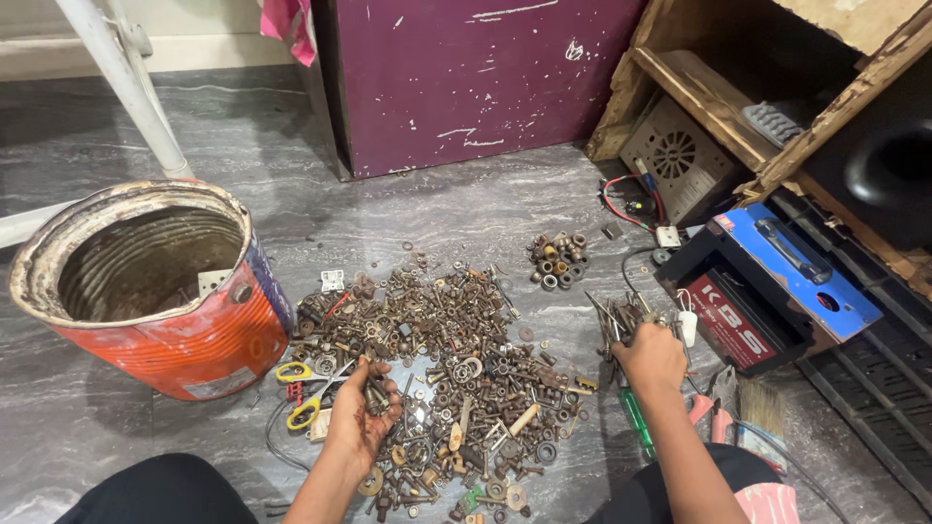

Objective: The person sits on the floor and sorts a large pile of rusty screws, bolts and other metal hardware by hand, picking items one at a time and placing selected pieces into an open tin can beside the pile. They continue picking through the pile throughout the episode.

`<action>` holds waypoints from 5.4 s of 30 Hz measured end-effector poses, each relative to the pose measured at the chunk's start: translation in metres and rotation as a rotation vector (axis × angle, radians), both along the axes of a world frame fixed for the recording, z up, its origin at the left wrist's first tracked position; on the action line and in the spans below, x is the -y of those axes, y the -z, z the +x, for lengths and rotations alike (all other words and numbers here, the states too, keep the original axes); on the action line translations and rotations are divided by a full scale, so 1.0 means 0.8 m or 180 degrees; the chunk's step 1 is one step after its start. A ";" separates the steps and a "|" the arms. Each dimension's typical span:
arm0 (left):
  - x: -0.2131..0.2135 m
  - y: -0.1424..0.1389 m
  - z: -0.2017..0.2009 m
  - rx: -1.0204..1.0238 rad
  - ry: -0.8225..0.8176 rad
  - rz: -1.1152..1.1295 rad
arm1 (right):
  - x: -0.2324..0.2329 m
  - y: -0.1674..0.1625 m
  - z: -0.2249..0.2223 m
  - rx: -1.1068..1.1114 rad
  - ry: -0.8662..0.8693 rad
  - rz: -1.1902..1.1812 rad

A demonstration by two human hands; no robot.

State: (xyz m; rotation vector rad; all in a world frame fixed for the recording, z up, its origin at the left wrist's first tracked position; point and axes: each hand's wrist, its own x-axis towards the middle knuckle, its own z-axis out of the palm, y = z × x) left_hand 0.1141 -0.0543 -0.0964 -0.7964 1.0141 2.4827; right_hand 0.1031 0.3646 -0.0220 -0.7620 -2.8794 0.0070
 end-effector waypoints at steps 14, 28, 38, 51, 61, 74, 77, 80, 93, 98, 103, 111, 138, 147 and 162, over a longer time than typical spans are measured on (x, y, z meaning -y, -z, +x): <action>0.018 0.017 0.014 -0.0061 -0.0115 0.0144 | 0.028 0.018 0.036 -0.0039 -0.0688 0.0257; 0.025 0.015 0.010 -0.0091 -0.0114 0.0054 | 0.042 0.019 0.017 -0.0595 -0.0548 -0.0171; 0.014 0.005 -0.012 -0.0049 -0.0092 0.0079 | 0.058 0.022 -0.015 -0.0215 -0.0544 0.0299; 0.036 0.014 0.018 -0.0228 -0.0180 0.0258 | 0.122 0.051 0.079 0.1448 -0.0891 -0.0624; 0.065 -0.002 0.033 -0.0257 -0.0341 0.0317 | 0.162 0.075 0.097 0.1049 -0.0893 -0.1094; 0.056 0.001 0.033 -0.0233 -0.0199 0.0000 | 0.240 0.007 0.083 -0.0035 -0.1969 -0.2737; 0.063 0.005 0.031 -0.0303 -0.0260 0.0257 | 0.236 -0.007 0.075 -0.0245 -0.1824 -0.1993; 0.072 0.008 0.026 -0.0280 -0.0418 0.0405 | 0.211 -0.007 0.082 -0.0088 -0.1446 -0.1412; 0.074 0.003 0.009 -0.0318 -0.0508 0.0226 | 0.193 0.038 -0.020 -0.0558 -0.1270 -0.1449; 0.076 0.009 -0.024 -0.0311 -0.0559 0.0413 | 0.261 0.018 -0.067 -0.0165 -0.2912 -0.1599; 0.083 0.013 -0.038 -0.0252 -0.0626 0.0521 | 0.332 0.017 -0.030 0.0300 -0.3775 -0.0473; 0.086 0.017 -0.046 -0.0279 -0.0663 0.0548 | 0.269 0.018 -0.063 0.0091 -0.2136 -0.2818; 0.077 0.021 -0.087 -0.0137 -0.0775 0.0555 | 0.160 0.057 -0.146 -0.0606 -0.2243 -0.0708; 0.087 0.006 -0.070 -0.0124 -0.0823 0.0447 | 0.183 0.063 -0.137 -0.0564 -0.2572 -0.0784; 0.080 0.013 -0.107 -0.0076 -0.0897 0.0522 | 0.173 0.118 -0.229 -0.0540 -0.2183 -0.0946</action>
